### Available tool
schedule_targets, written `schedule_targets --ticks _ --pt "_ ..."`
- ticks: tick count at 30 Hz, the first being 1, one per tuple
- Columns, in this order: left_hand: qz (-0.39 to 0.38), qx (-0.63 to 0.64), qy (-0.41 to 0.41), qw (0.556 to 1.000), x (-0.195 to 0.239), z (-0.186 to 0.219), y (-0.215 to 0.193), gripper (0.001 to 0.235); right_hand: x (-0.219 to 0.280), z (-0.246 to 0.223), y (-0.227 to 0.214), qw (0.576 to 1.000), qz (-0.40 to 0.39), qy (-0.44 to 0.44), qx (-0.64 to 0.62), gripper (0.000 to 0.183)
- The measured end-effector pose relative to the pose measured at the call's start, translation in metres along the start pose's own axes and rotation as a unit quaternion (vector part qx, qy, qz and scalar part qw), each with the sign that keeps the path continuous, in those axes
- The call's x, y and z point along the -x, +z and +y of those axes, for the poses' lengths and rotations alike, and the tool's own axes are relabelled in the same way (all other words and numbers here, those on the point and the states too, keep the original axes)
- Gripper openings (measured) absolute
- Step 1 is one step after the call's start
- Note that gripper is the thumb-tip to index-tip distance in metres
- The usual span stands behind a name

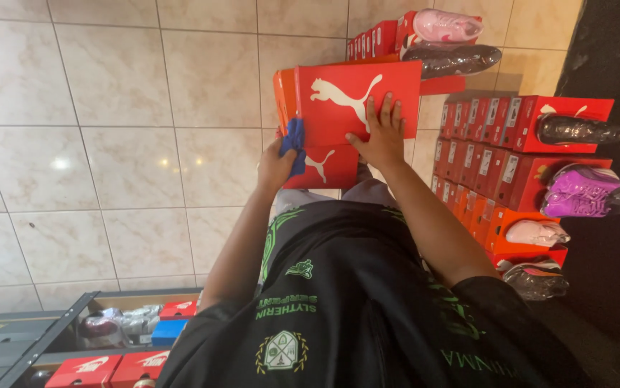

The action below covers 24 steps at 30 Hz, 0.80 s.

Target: Wiping shoe boxes and a pair of shoes with a blue cloth in a warehouse setting.

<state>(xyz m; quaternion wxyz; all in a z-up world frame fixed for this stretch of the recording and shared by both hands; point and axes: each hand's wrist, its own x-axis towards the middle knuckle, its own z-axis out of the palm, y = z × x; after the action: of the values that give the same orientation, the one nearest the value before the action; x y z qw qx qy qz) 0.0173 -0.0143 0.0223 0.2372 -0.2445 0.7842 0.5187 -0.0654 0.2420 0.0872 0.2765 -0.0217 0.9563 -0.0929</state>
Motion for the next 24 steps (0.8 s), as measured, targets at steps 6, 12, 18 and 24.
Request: schedule_targets --ticks 6,12,18,24 --pt "-0.004 0.148 -0.021 0.989 0.004 -0.050 0.008 0.041 -0.014 0.033 -0.015 0.999 0.039 -0.024 -0.013 0.078" --pt "-0.020 0.388 -0.013 0.921 0.013 -0.078 0.051 0.035 -0.130 0.164 -0.012 0.931 0.235 -0.185 -0.212 0.065" --pt "-0.116 0.643 -0.002 0.757 0.041 -0.029 0.088 0.043 -0.157 0.172 -0.041 0.926 0.028 -0.304 -0.223 0.054" --pt "-0.222 0.803 0.041 0.552 0.066 0.044 0.103 0.056 -0.186 0.180 -0.069 0.917 -0.095 -0.303 -0.243 0.042"
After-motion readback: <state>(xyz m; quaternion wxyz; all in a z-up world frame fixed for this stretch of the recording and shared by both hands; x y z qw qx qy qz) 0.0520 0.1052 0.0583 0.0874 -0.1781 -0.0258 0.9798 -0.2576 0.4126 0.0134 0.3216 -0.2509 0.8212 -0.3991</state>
